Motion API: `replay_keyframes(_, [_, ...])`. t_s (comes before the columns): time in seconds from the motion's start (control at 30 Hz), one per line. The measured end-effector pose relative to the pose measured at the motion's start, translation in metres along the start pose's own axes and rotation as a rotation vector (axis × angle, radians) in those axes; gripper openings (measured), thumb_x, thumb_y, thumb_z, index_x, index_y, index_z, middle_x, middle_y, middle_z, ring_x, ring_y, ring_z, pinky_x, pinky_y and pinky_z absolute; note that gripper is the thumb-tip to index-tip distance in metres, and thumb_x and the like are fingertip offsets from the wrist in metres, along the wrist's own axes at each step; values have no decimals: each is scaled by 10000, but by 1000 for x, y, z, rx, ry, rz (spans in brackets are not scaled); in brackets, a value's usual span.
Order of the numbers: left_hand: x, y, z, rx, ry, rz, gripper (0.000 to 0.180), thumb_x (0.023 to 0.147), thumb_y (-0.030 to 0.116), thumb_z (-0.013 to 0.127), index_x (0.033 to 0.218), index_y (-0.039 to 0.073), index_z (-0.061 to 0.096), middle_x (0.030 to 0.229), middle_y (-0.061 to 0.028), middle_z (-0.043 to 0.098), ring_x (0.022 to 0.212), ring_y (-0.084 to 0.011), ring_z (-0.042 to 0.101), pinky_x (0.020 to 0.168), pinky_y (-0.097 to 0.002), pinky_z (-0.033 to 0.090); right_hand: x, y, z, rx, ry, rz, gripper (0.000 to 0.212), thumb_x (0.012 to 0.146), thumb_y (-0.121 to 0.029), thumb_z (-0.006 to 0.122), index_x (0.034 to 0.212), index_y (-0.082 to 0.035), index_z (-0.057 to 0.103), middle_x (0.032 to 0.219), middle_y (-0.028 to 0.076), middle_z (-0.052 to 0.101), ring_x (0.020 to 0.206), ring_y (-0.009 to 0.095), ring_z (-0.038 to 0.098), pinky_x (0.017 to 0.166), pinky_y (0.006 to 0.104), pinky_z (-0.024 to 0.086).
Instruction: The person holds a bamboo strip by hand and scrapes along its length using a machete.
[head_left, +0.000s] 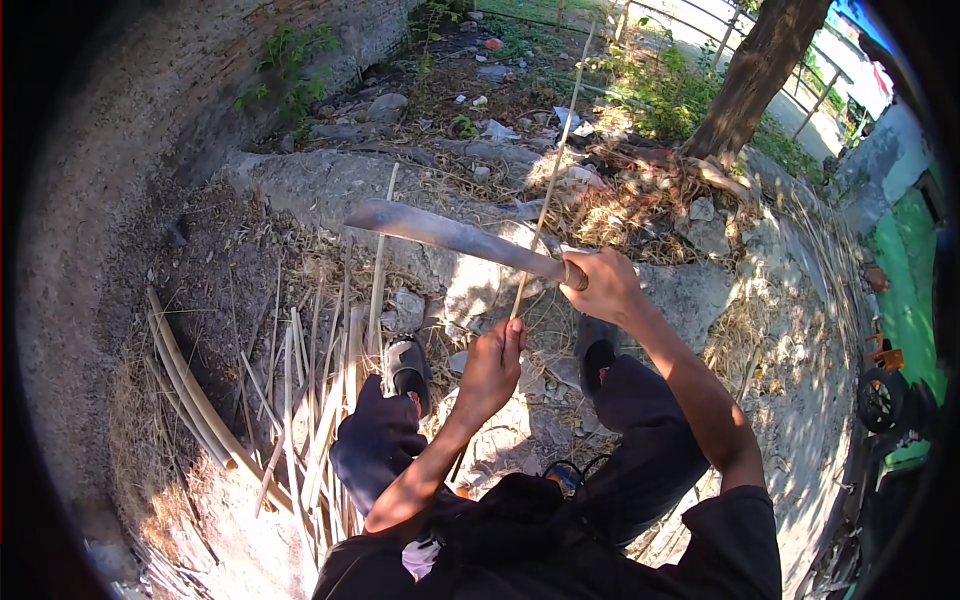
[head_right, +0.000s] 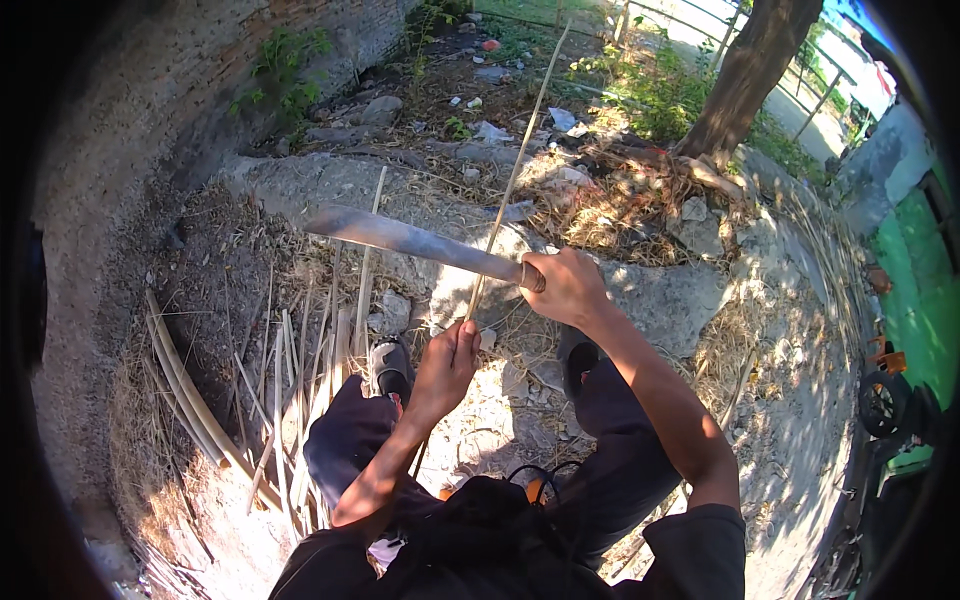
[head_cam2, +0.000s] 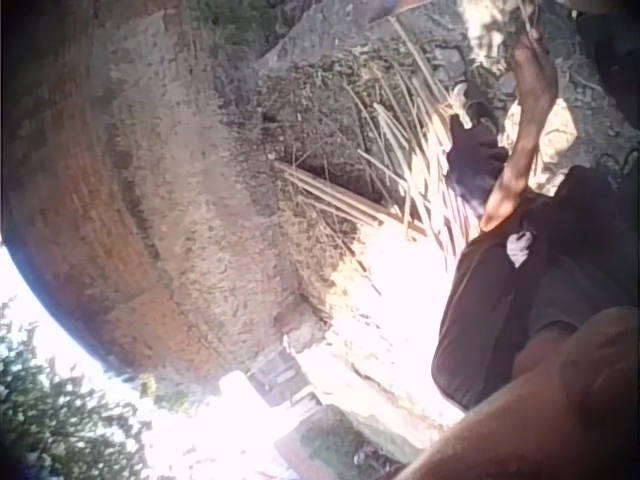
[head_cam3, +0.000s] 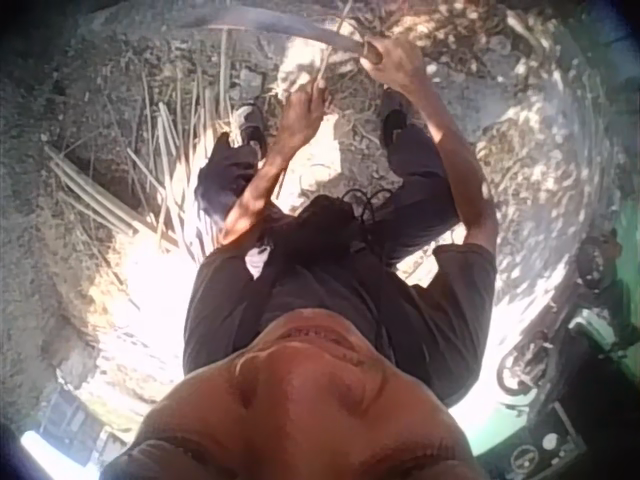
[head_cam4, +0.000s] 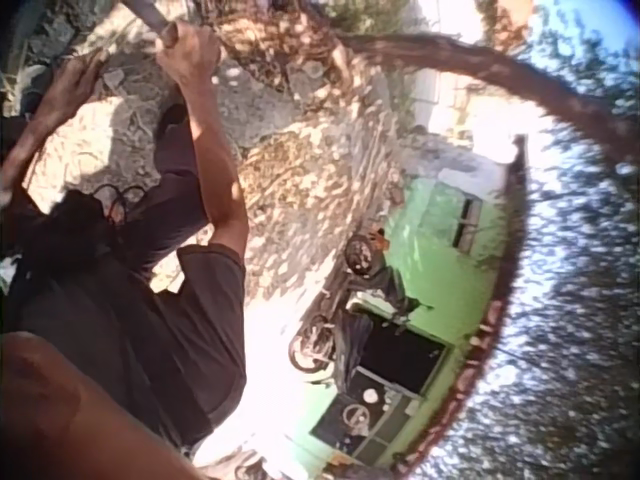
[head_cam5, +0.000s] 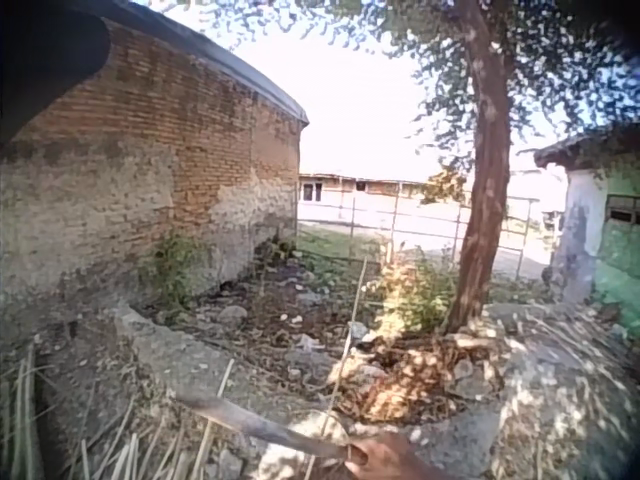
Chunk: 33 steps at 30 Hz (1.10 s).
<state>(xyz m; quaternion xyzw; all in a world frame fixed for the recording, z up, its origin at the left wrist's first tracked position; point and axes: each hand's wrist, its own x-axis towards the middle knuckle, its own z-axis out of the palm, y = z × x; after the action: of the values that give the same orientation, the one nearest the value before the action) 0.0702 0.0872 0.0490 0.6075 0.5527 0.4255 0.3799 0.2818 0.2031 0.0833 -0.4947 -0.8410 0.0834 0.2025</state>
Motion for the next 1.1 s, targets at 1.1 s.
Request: replay_keyframes(1.1, [2, -17, -9, -400, -51, -141, 416, 1174, 326, 441, 844, 82, 510, 652, 83, 361, 554, -26, 336, 492, -251, 291, 0, -41, -6, -62, -268, -133, 179, 790, -213, 728, 958, -155, 707, 695, 143, 702, 716, 376, 733, 692, 505, 575])
